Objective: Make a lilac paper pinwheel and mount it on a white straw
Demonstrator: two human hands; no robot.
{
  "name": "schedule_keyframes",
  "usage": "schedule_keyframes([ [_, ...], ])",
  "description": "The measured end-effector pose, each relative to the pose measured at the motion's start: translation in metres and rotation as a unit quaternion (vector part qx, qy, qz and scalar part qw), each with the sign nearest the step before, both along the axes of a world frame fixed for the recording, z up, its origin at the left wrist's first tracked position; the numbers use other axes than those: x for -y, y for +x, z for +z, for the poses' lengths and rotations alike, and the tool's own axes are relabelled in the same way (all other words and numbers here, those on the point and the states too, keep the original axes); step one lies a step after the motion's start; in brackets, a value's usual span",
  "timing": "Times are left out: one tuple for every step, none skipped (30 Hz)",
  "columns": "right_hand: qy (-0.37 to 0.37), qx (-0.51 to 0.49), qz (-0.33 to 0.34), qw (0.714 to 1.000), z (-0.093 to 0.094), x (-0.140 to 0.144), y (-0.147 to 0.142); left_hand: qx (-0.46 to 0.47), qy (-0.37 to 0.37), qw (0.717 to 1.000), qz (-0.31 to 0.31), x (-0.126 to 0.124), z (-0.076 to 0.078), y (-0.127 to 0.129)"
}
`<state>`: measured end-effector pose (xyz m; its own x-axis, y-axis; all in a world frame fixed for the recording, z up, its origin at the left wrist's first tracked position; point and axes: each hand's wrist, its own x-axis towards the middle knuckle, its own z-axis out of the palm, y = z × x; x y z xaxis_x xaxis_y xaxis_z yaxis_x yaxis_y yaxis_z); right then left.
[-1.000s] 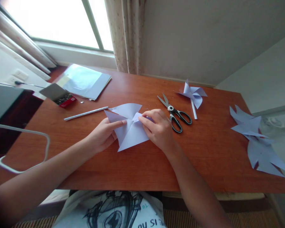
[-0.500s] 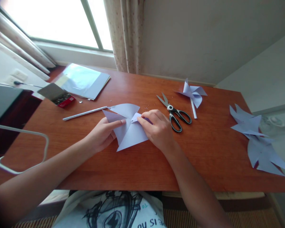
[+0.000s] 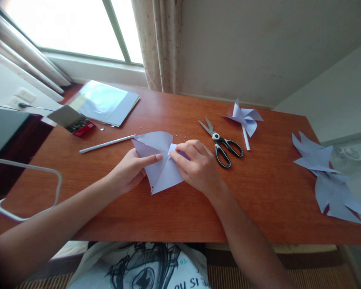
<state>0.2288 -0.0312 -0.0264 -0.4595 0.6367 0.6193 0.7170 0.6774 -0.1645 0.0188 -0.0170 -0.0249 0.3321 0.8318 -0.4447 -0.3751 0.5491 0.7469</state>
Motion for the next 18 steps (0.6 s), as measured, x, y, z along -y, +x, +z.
schedule_keyframes([
  [-0.003,-0.003,0.006,1.000,0.000,0.000,0.000,0.000,-0.002,1.000,0.004,0.000,0.000,0.000],
  [-0.006,-0.008,0.010,1.000,-0.001,0.000,-0.001,0.000,-0.004,1.000,0.006,0.000,0.001,0.000],
  [-0.008,-0.016,0.011,1.000,-0.001,0.000,-0.001,0.001,-0.005,1.000,0.006,0.000,0.001,0.001],
  [-0.012,-0.026,0.010,1.000,-0.001,0.000,-0.002,0.002,-0.005,1.000,0.005,0.000,0.002,0.001],
  [-0.017,-0.038,0.007,0.999,-0.001,-0.001,-0.003,0.003,-0.005,1.000,0.005,0.000,0.002,0.000],
  [-0.023,-0.051,0.003,0.998,-0.001,-0.001,-0.005,0.004,-0.005,1.000,0.004,0.000,0.002,0.000],
  [-0.032,-0.065,-0.002,0.997,0.000,-0.001,-0.007,0.005,-0.005,1.000,0.002,0.000,0.002,0.000],
  [-0.043,-0.078,-0.006,0.996,0.000,-0.001,-0.008,0.006,-0.004,1.000,0.002,0.000,0.001,0.000],
  [-0.054,-0.090,-0.010,0.994,0.001,0.000,-0.010,0.007,-0.002,1.000,0.001,0.000,0.001,-0.001],
  [-0.064,-0.101,-0.013,0.993,0.001,0.000,-0.011,0.010,0.001,1.000,0.000,0.000,0.000,-0.001],
  [-0.071,-0.109,-0.015,0.991,0.001,0.000,-0.013,0.012,0.006,1.000,-0.001,0.000,0.000,-0.001],
  [-0.075,-0.116,-0.016,0.990,0.001,0.000,-0.014,0.014,0.011,1.000,-0.001,0.000,-0.001,-0.001],
  [-0.076,-0.119,-0.016,0.990,0.001,0.000,-0.014,0.014,0.015,1.000,0.000,0.000,-0.001,-0.001],
  [-0.077,-0.121,-0.016,0.990,0.000,0.000,-0.015,0.013,0.020,1.000,-0.001,0.000,-0.001,-0.001],
  [-0.077,-0.121,-0.015,0.990,-0.001,0.000,-0.015,0.012,0.023,1.000,-0.001,0.000,-0.002,-0.001],
  [-0.079,-0.119,-0.014,0.990,-0.001,0.000,-0.015,0.010,0.027,1.000,-0.002,0.000,-0.001,0.000],
  [-0.080,-0.116,-0.014,0.990,-0.002,0.000,-0.015,0.009,0.031,0.999,-0.004,0.001,-0.001,0.000],
  [-0.083,-0.112,-0.015,0.990,-0.003,0.000,-0.015,0.009,0.035,0.999,-0.004,0.001,-0.001,0.001],
])
